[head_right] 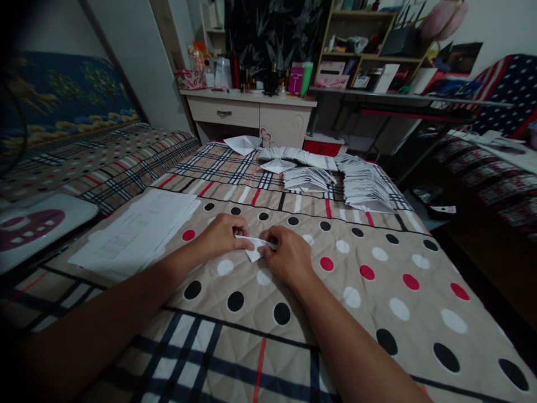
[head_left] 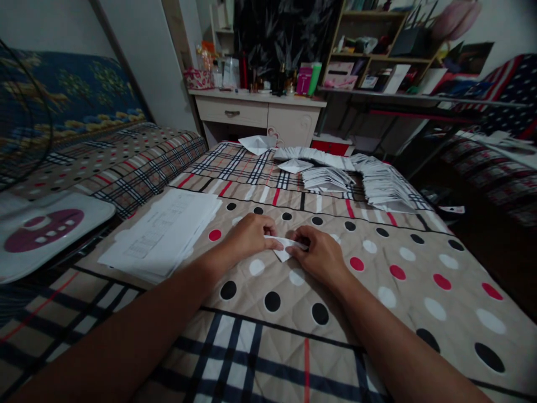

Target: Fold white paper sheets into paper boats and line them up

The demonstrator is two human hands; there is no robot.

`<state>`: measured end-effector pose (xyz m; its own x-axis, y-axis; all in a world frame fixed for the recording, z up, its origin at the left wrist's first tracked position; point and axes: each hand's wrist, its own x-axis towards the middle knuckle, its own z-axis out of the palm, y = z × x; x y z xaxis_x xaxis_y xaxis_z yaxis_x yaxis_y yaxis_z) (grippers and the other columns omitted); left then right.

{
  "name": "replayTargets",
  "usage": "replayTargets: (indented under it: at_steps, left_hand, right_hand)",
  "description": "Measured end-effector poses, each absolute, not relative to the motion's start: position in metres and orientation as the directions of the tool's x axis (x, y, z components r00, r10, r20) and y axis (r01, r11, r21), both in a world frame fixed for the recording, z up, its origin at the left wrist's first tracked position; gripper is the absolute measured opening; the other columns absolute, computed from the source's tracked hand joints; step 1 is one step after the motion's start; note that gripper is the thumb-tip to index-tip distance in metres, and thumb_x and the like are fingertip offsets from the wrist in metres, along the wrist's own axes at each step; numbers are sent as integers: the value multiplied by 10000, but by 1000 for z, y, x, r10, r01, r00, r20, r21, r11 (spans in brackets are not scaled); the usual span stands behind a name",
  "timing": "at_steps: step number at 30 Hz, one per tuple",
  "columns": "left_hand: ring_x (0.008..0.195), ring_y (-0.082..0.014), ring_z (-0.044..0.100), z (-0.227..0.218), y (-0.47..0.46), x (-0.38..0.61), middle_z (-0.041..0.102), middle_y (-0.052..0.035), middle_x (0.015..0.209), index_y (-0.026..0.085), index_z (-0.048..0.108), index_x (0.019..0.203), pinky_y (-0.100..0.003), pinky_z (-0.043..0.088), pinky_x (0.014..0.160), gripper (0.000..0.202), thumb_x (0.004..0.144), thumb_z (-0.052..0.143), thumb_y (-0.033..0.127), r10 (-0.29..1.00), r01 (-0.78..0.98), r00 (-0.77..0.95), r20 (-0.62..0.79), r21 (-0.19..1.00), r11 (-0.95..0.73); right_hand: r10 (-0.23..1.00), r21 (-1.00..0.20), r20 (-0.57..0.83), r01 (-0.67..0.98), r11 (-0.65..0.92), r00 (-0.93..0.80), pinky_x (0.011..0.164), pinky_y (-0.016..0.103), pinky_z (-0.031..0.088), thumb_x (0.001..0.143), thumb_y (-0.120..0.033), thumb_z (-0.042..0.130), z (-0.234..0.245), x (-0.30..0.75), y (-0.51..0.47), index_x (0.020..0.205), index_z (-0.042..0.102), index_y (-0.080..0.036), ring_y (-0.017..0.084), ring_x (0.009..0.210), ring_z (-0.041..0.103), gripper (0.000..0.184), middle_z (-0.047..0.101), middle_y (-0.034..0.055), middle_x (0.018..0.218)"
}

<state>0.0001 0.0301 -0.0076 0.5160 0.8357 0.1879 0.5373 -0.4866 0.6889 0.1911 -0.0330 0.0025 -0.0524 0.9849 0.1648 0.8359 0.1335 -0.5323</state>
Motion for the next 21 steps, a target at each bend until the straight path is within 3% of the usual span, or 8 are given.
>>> replayTargets:
  at_steps: [5, 11, 15, 21]
  left_hand:
    - [583, -94, 509, -5, 24, 7, 587, 32, 637, 155, 602, 620, -217, 350, 537, 236, 645, 813, 259, 851, 499, 373, 369, 693, -520]
    - [568, -86, 494, -2, 20, 10, 585, 32, 623, 157, 583, 601, -215, 351, 524, 260, 631, 830, 233, 803, 481, 359, 476, 643, -596]
    - [519, -75, 460, -1, 20, 11, 564, 38, 574, 152, 587, 581, -203, 332, 474, 268, 598, 837, 248, 866, 425, 333, 374, 760, -491]
    - [504, -83, 498, 3, 25, 9, 586, 19, 561, 132, 633, 620, -198, 356, 458, 227, 631, 796, 289, 923, 271, 359, 141, 930, -248]
  right_hand:
    - [974, -732, 224, 663, 159, 15, 570, 255, 375, 796, -414, 665, -9, 195, -31, 850, 702, -217, 170, 660, 605, 208, 703, 15, 753]
    - [964, -875, 265, 428, 227, 29, 587, 263, 406, 824, -407, 644, -10, 195, -29, 826, 713, -186, 163, 653, 575, 232, 673, 36, 721]
    - [949, -894, 314, 346, 285, 28, 623, 281, 421, 809, -348, 654, -5, 195, -29, 747, 728, -191, 173, 679, 573, 185, 662, 41, 708]
    - [967, -933, 254, 266, 243, 6, 564, 271, 382, 813, -322, 637, -3, 200, -28, 661, 703, -179, 143, 595, 503, 219, 574, 10, 619]
